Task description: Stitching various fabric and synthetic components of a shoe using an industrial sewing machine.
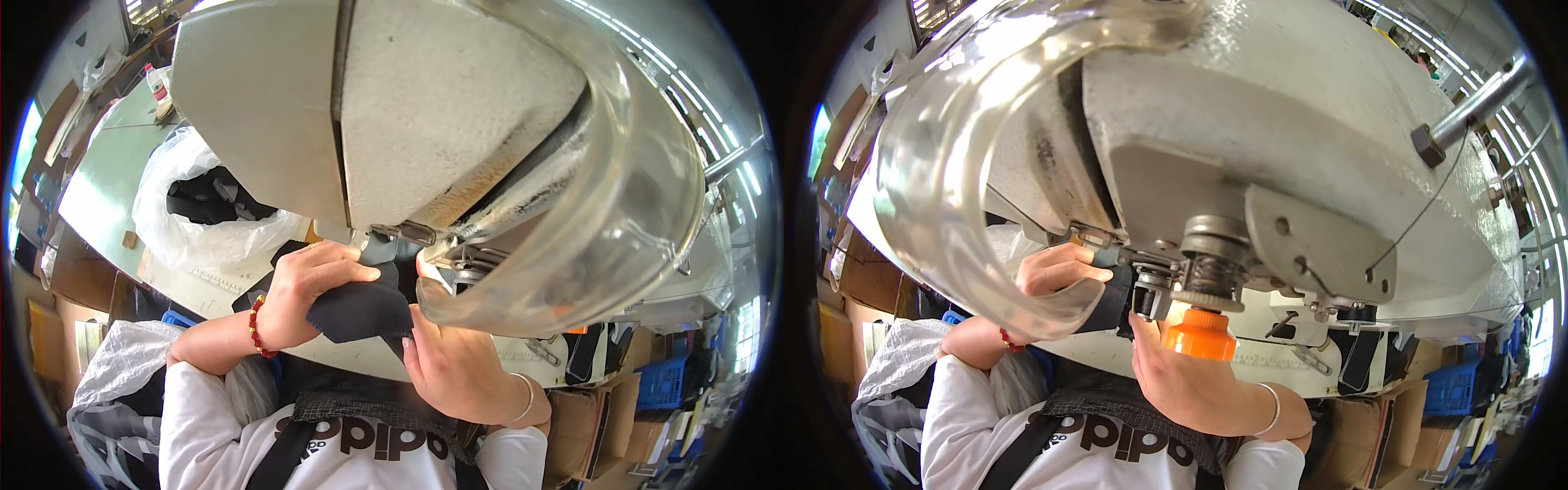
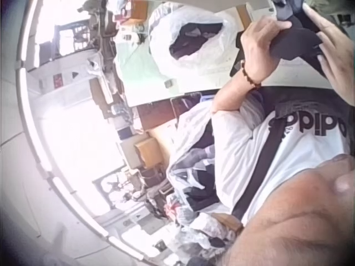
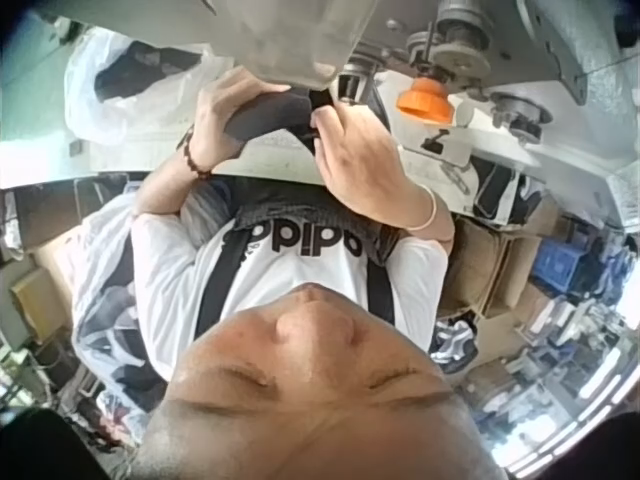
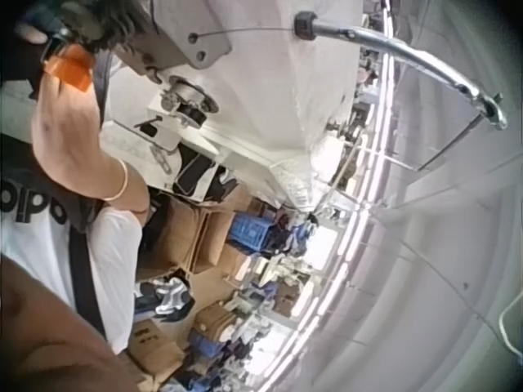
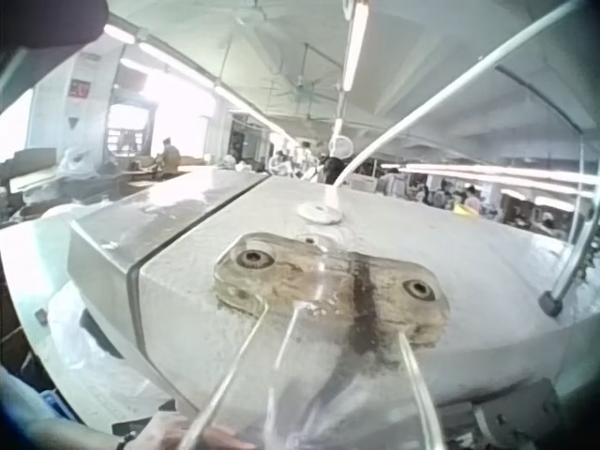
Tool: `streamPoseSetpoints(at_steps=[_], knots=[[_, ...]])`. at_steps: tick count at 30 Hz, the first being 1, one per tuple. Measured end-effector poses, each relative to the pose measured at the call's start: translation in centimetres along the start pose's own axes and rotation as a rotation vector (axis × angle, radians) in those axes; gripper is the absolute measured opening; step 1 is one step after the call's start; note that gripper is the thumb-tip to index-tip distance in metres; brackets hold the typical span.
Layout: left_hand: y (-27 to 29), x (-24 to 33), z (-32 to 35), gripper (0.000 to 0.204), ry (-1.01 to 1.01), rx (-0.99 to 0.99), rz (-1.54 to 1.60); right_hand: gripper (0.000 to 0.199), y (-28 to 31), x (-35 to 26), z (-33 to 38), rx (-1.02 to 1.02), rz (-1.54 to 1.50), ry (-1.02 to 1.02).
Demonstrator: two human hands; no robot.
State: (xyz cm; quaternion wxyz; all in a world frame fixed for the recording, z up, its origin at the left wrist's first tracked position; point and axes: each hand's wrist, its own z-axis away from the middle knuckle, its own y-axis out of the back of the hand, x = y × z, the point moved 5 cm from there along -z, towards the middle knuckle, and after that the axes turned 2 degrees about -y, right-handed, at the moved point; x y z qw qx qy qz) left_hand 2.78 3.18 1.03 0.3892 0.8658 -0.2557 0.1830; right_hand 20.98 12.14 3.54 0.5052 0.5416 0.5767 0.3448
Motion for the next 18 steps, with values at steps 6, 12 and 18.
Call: streamPoseSetpoints(at_steps=[6, 12, 18], knots=[[0.0, -0.4, -0.4, 0.041, 0.043, 0.0, 0.014, 0.044, 0.0, 0.1, -0.6, -0.012, 0.086, -0.006], [-0.1, -1.2, -0.3, 0.046, 0.222, -0.041, 0.175, 0.03, 0.0, 0.6, -1.2, -0.021, 0.108, -0.024], [-0.2, -2.0, -0.6, 0.032, 0.123, 0.147, 0.144, 0.019, -0.3, 0.6, -1.6, 0.07, 0.244, 0.07]])
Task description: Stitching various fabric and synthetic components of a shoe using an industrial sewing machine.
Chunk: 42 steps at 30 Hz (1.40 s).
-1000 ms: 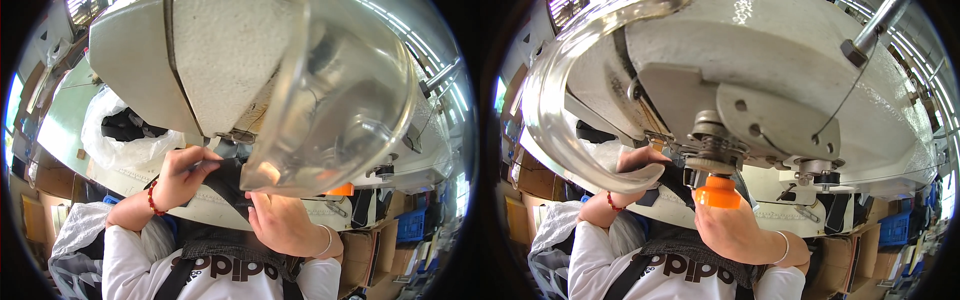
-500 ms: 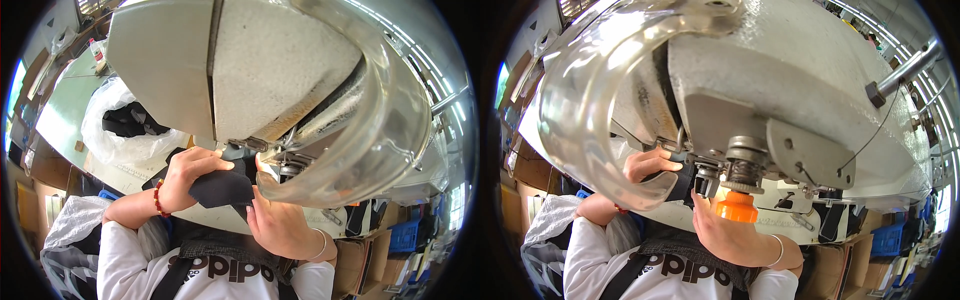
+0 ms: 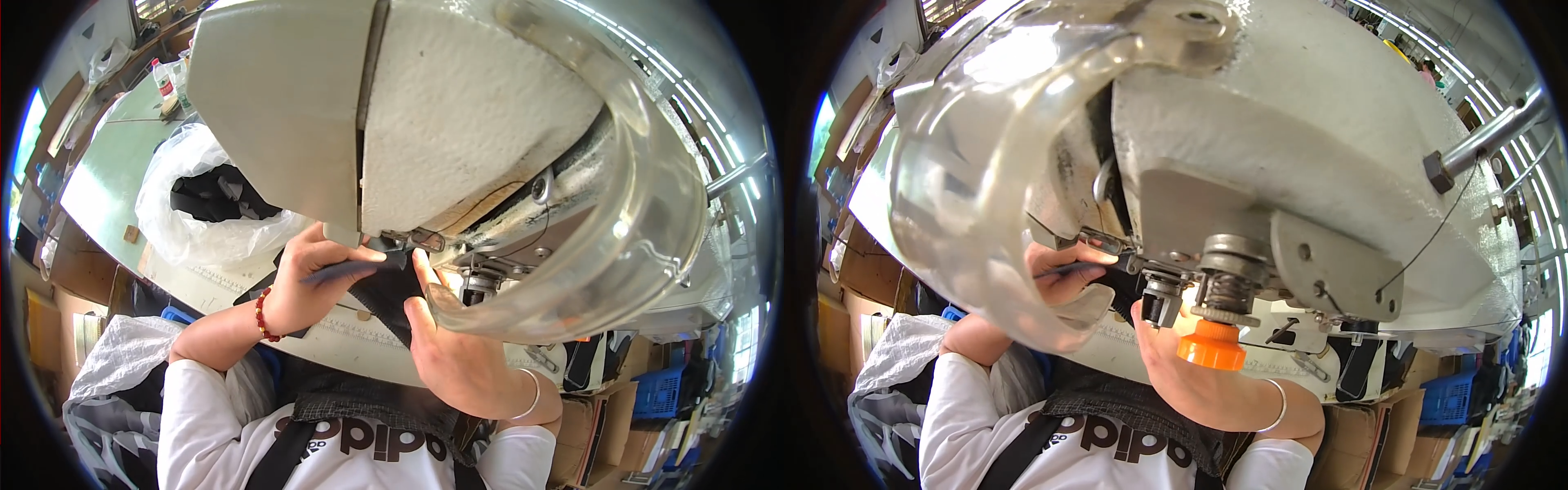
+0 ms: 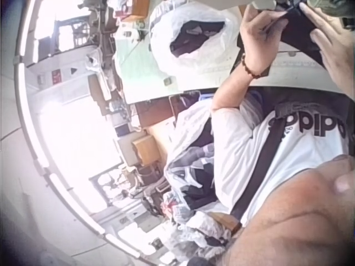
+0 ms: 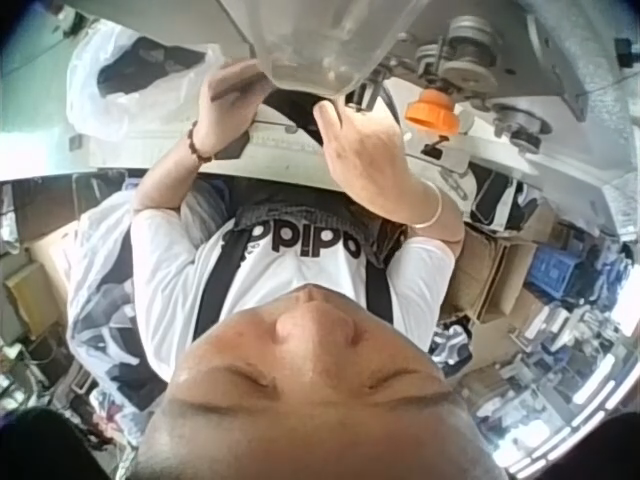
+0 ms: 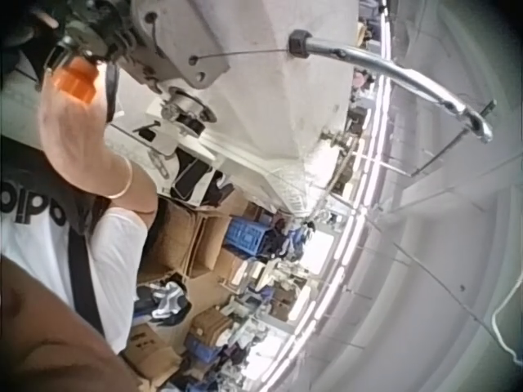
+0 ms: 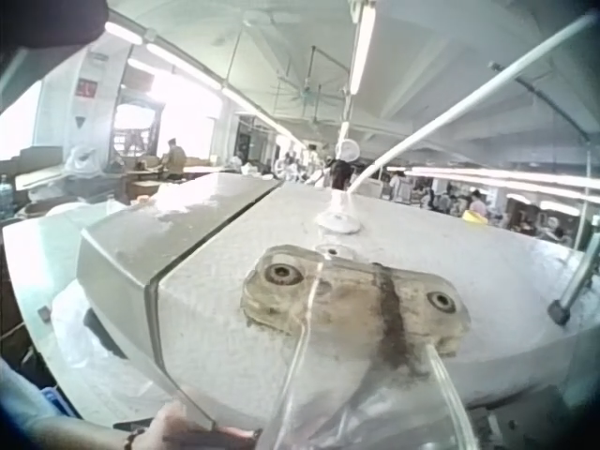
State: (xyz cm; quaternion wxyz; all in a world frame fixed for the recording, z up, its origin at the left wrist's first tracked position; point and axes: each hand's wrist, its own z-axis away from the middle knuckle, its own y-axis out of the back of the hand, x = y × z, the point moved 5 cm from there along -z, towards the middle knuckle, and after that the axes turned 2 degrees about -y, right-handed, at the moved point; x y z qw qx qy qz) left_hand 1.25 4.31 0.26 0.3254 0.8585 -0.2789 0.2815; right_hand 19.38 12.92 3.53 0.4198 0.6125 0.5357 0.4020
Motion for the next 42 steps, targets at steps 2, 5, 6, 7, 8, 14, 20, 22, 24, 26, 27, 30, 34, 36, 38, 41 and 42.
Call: streamPoseSetpoints(at_steps=[2, 5, 6, 7, 8, 14, 20, 22, 24, 26, 27, 30, 34, 36, 38, 41, 42], knots=[[0.0, -1.4, 0.5, 0.022, 0.218, 0.131, 0.197, 0.018, -0.4, 0.1, 0.2, -0.021, 0.044, 0.014], [-0.6, -3.0, 1.5, 0.012, 0.48, 0.25, 0.608, 0.018, -1.0, 0.6, 0.8, -0.098, 0.012, 0.007], [-0.9, -3.4, 1.7, 0.011, 0.556, 0.278, 0.766, 0.02, -1.0, 1.0, 1.1, -0.138, -0.02, 0.012], [-1.3, -3.7, 2.0, 0.009, 0.63, 0.307, 0.926, 0.023, -0.9, 1.2, 1.1, -0.11, -0.03, 0.056], [-1.2, -3.7, 1.9, 0.012, 0.627, 0.283, 0.927, 0.025, -1.2, 1.5, 1.2, -0.198, -0.054, 0.07], [-1.0, -2.9, 1.6, 0.012, 0.466, 0.175, 0.85, 0.042, 0.0, 1.5, 0.7, -0.255, -0.076, 0.15], [-0.3, -2.4, 1.7, 0.01, 0.365, 0.201, 0.717, 0.046, -1.5, 1.3, 0.9, -0.114, 0.243, 0.145], [-0.3, -2.2, 1.4, 0.013, 0.363, 0.192, 0.731, 0.048, -3.6, 1.2, 0.9, -0.1, 0.198, 0.105], [-0.2, -1.5, 0.8, 0.016, 0.285, 0.127, 0.595, 0.05, -4.7, 1.2, 1.4, -0.083, 0.282, 0.125], [-0.2, -0.3, 0.3, 0.02, 0.143, 0.006, 0.325, 0.05, -5.1, 1.3, 1.9, -0.099, 0.375, 0.157], [-0.1, 0.1, -0.1, 0.021, 0.042, -0.034, 0.261, 0.05, -4.8, 1.5, 2.0, -0.086, 0.292, 0.126], [-0.2, 0.7, -0.5, 0.031, -0.134, -0.163, 0.111, 0.05, -3.9, 1.6, 1.9, -0.096, 0.266, 0.135], [-0.2, 1.3, 0.0, 0.034, -0.341, -0.201, -0.184, 0.049, -2.8, 1.4, 1.3, -0.102, 0.247, 0.145], [-0.2, 1.2, 0.3, 0.031, -0.322, -0.2, -0.169, 0.049, -2.5, 1.3, 1.1, -0.107, 0.241, 0.151], [-0.1, 0.5, 0.3, 0.029, -0.184, -0.166, -0.054, 0.049, -2.1, 1.1, 1.0, -0.113, 0.231, 0.156], [0.3, -1.8, 1.0, 0.022, 0.241, 0.043, 0.351, 0.048, -1.7, 0.9, 0.9, -0.115, 0.219, 0.16], [0.2, -3.0, 1.6, 0.021, 0.444, 0.182, 0.665, 0.048, -1.5, 1.0, 0.9, -0.117, 0.217, 0.156]])
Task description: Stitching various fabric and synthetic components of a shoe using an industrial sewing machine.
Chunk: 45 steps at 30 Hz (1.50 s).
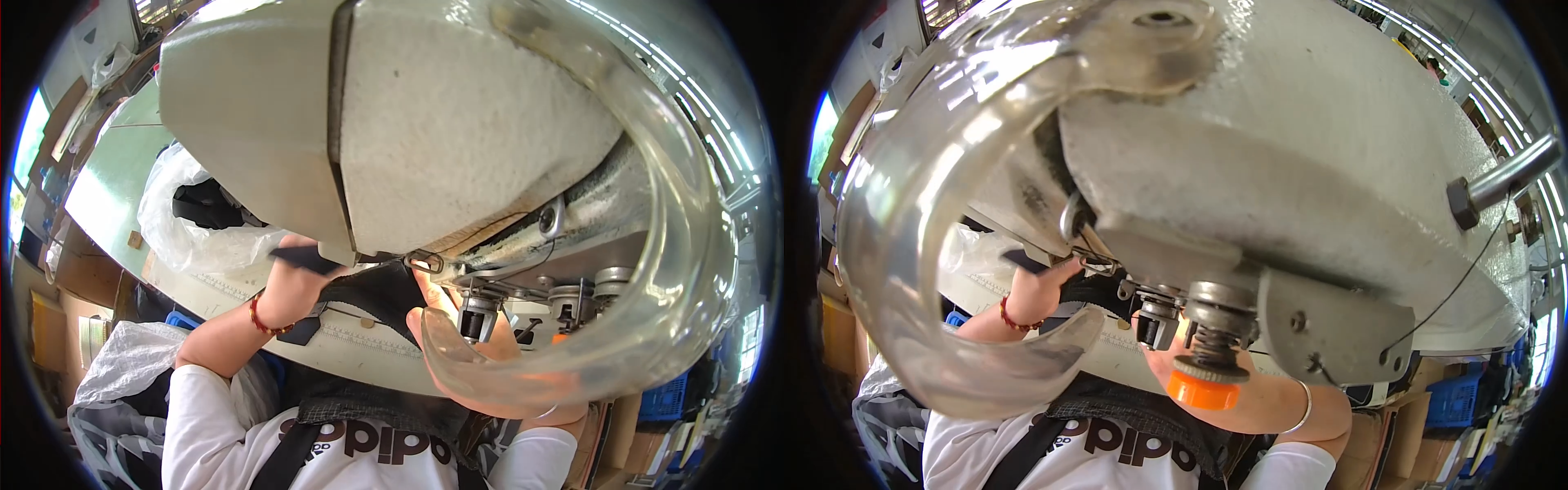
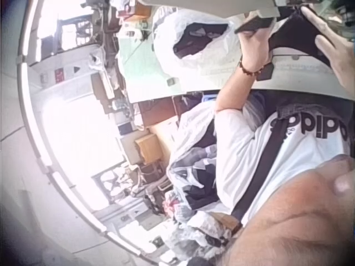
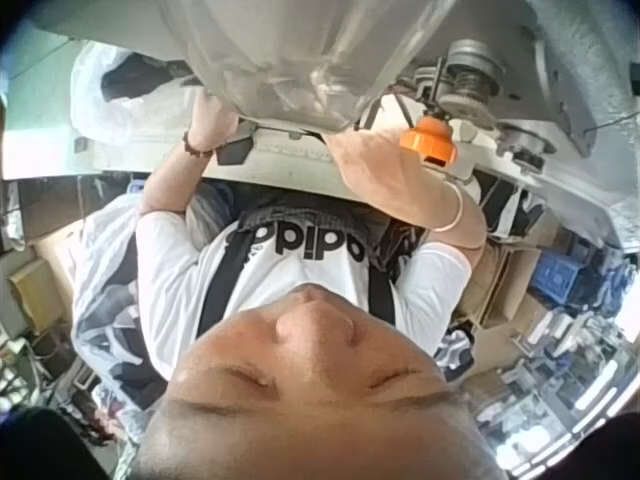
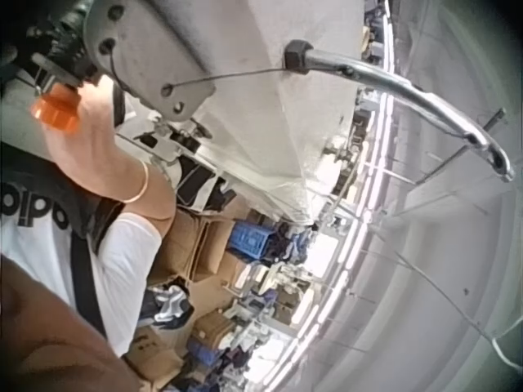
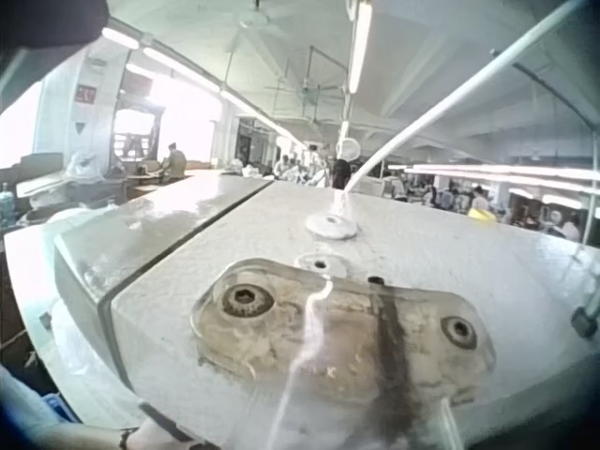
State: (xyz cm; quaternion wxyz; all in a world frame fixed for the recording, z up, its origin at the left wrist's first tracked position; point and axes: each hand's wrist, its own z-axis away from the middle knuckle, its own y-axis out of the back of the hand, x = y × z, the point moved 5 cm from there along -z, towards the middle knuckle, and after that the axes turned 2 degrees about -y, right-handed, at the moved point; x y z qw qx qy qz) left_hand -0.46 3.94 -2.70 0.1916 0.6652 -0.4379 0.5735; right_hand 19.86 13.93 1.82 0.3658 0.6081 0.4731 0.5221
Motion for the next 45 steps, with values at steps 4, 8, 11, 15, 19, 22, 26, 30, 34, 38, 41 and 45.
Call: streamPoseSetpoints(at_steps=[4, 8, 11, 15, 19, 22, 26, 30, 34, 38, 41, 45], knots=[[0.8, -2.0, 0.0, 0.018, 0.288, 0.026, 0.425, 0.048, 0.2, 0.0, 0.2, -0.006, -0.01, -0.008], [-0.2, -0.9, 0.0, 0.02, -0.002, -0.163, -0.062, 0.048, 0.3, 0.0, 0.3, 0.0, -0.011, -0.006], [-1.4, 1.2, 0.1, 0.026, -0.345, -0.438, -0.382, 0.047, 0.5, 0.0, 0.3, 0.004, -0.014, -0.009], [-1.4, 1.9, -0.3, 0.037, -0.449, -0.465, -0.6, 0.047, 0.9, 0.0, 0.0, 0.008, -0.023, -0.001], [-1.6, 2.0, -0.3, 0.032, -0.48, -0.48, -0.587, 0.046, 1.0, 0.0, -0.1, 0.006, -0.023, -0.001], [-1.3, 1.6, -0.8, 0.024, -0.341, -0.384, -0.47, 0.046, 1.1, -0.1, 0.0, 0.01, -0.029, 0.006], [-0.9, 0.7, -1.1, 0.022, -0.02, -0.282, -0.198, 0.046, 1.1, 0.0, 0.2, 0.012, -0.029, 0.003], [-1.9, 2.3, -0.4, 0.032, -0.392, -0.522, -0.512, 0.045, 1.2, 0.2, 0.0, 0.006, -0.029, 0.001], [-1.9, 2.2, -0.3, 0.042, -0.416, -0.584, -0.702, 0.045, 1.2, 0.4, -0.2, -0.002, -0.02, 0.009], [-2.1, 2.7, -0.4, 0.043, -0.477, -0.583, -0.766, 0.045, 1.3, 0.8, -0.2, -0.009, -0.005, 0.013], [-2.6, 3.1, -0.7, 0.037, -0.559, -0.567, -0.756, 0.044, 1.3, 0.9, -0.3, -0.009, -0.005, 0.011], [-2.7, 2.5, -1.8, 0.034, -0.444, -0.665, -0.571, 0.044, 1.4, 0.9, -0.5, -0.009, 0.006, 0.017]])
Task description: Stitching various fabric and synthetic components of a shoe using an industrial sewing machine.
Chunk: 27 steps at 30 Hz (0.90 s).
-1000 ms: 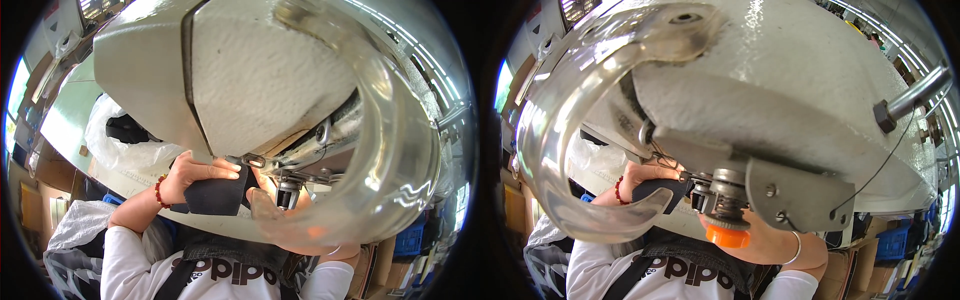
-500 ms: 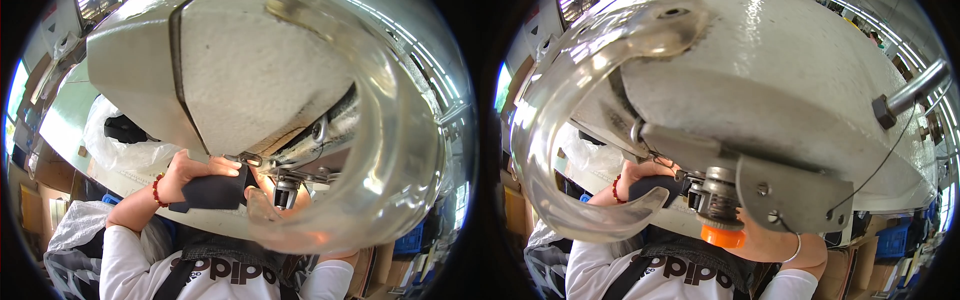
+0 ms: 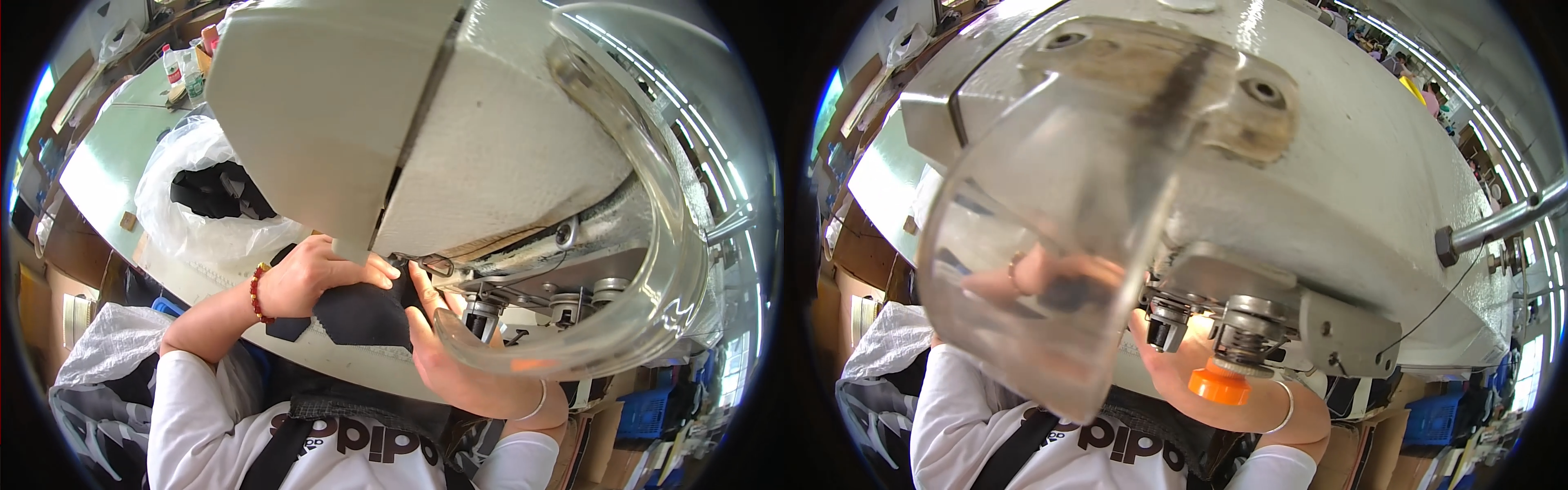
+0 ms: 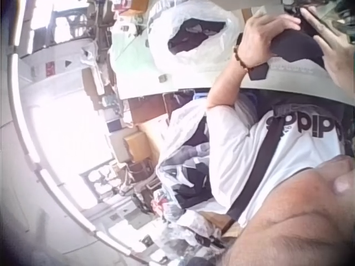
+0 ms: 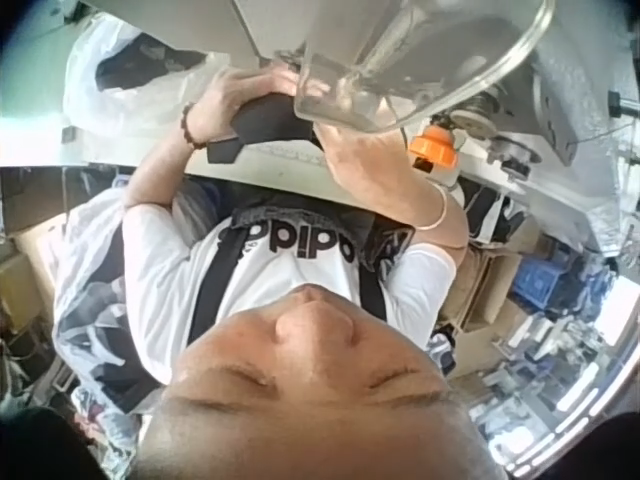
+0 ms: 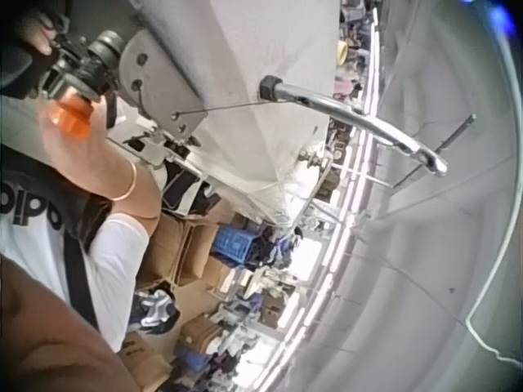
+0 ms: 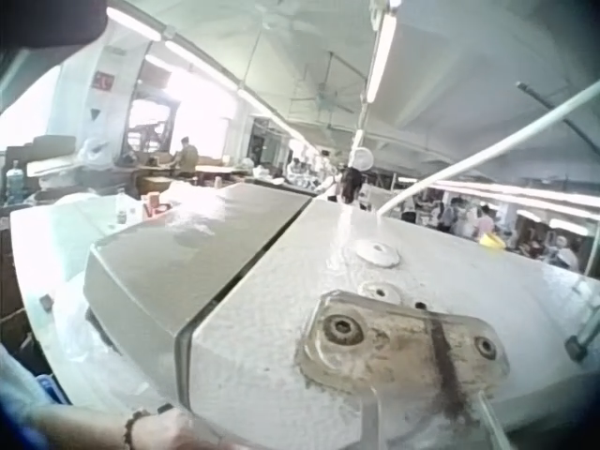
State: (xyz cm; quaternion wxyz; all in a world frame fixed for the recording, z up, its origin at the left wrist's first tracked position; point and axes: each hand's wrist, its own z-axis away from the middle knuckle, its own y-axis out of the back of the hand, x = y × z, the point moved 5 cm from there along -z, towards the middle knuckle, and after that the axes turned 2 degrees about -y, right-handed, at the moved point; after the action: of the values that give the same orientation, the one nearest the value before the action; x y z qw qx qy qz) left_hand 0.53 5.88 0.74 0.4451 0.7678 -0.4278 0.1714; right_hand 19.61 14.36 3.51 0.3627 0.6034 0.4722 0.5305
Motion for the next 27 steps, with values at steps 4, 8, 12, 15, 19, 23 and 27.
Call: streamPoseSetpoints(at_steps=[4, 8, 12, 15, 19, 23, 27], knots=[[0.5, 0.1, 0.2, 0.035, -0.045, 0.039, -0.107, 0.044, 0.2, -0.3, -0.4, -0.01, -0.001, -0.005], [0.6, 0.1, 0.3, 0.036, -0.042, 0.052, -0.091, 0.043, 0.3, -0.5, -0.7, -0.017, 0.012, -0.028], [0.5, -0.4, 0.3, 0.037, -0.04, 0.039, -0.054, 0.043, 0.5, -0.2, -0.8, -0.018, 0.026, -0.024], [0.3, -0.8, 0.7, 0.038, -0.02, 0.032, -0.053, 0.037, 0.9, 0.5, -0.7, 0.058, 0.013, 0.098], [-0.2, -1.0, 0.6, 0.04, -0.065, -0.009, -0.176, 0.031, -0.1, 0.9, -0.4, -0.072, 0.176, 0.214], [0.0, 0.2, 0.3, 0.04, -0.053, 0.08, -0.118, 0.043, -0.3, 0.9, 0.4, -0.025, 0.222, 0.082], [0.3, 2.0, 0.3, 0.041, -0.014, 0.079, -0.2, 0.054, -3.1, 0.7, 1.5, 0.085, 1.395, 0.484]])
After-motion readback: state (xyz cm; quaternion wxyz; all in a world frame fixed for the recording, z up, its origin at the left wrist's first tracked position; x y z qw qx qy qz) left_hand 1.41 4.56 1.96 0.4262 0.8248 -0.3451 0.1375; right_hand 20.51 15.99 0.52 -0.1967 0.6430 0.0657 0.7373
